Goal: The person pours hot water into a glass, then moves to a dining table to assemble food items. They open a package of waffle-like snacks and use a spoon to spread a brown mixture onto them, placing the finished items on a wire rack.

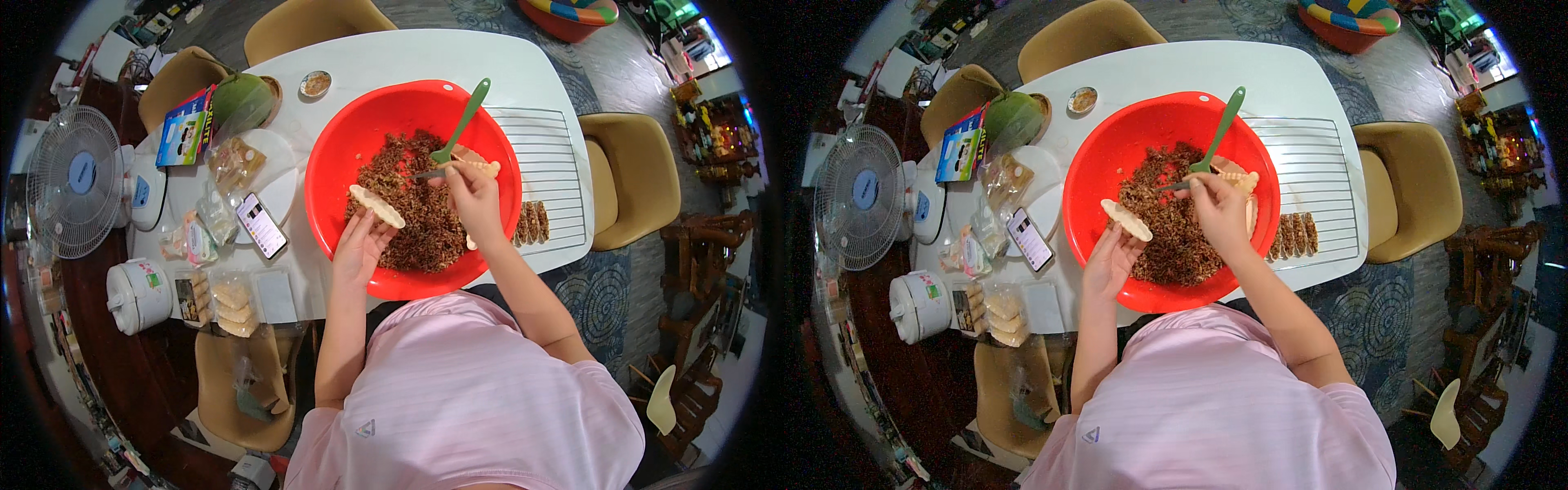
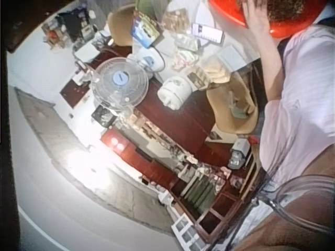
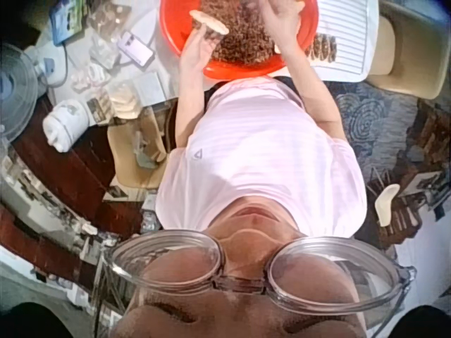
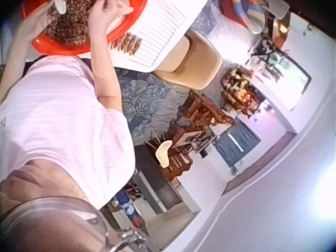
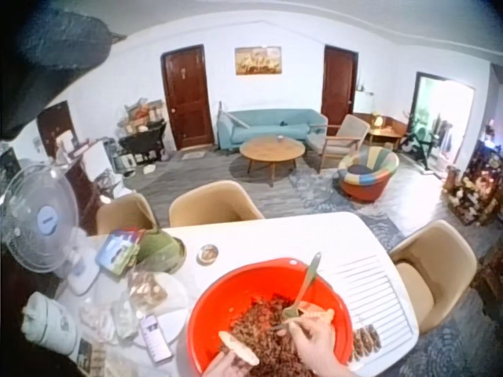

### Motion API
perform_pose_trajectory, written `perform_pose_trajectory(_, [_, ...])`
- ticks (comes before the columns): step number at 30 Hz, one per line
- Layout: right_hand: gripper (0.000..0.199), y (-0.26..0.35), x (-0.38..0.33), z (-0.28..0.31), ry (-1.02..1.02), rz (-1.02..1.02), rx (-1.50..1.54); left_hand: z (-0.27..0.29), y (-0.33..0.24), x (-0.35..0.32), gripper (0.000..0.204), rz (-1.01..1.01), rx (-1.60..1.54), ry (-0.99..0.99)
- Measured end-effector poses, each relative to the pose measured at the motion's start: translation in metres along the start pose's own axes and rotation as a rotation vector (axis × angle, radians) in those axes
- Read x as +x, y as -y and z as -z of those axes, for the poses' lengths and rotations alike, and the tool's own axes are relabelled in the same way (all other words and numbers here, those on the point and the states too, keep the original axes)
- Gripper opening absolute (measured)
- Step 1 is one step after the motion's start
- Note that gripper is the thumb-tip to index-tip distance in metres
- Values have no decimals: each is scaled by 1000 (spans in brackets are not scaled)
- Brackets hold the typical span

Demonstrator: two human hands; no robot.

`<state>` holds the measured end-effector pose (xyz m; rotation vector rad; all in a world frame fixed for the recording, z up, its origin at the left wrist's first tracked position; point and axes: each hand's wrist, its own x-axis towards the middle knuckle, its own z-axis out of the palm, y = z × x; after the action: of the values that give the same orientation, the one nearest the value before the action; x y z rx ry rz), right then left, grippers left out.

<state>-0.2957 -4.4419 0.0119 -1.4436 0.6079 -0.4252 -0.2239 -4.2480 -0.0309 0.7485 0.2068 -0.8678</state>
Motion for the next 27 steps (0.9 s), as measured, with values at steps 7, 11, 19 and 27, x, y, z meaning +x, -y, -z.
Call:
perform_pose_trajectory(7, [25, 2, -45, -6, 60, 755, -605, -11, 7, 8, 22, 43, -67, -45])
perform_pose_trajectory(11, [29, -1, -52, -7, 95, 886, -703, -20, 8, 6, 23, 20, -41, -79])
perform_pose_trajectory(19, [29, 3, -48, -8, 135, 868, -732, -17, 7, 1, 30, 29, 62, -16])
perform_pose_trajectory(27, [18, -14, -3, -8, 35, 645, -651, -13, -7, -6, 34, 58, 110, 91])
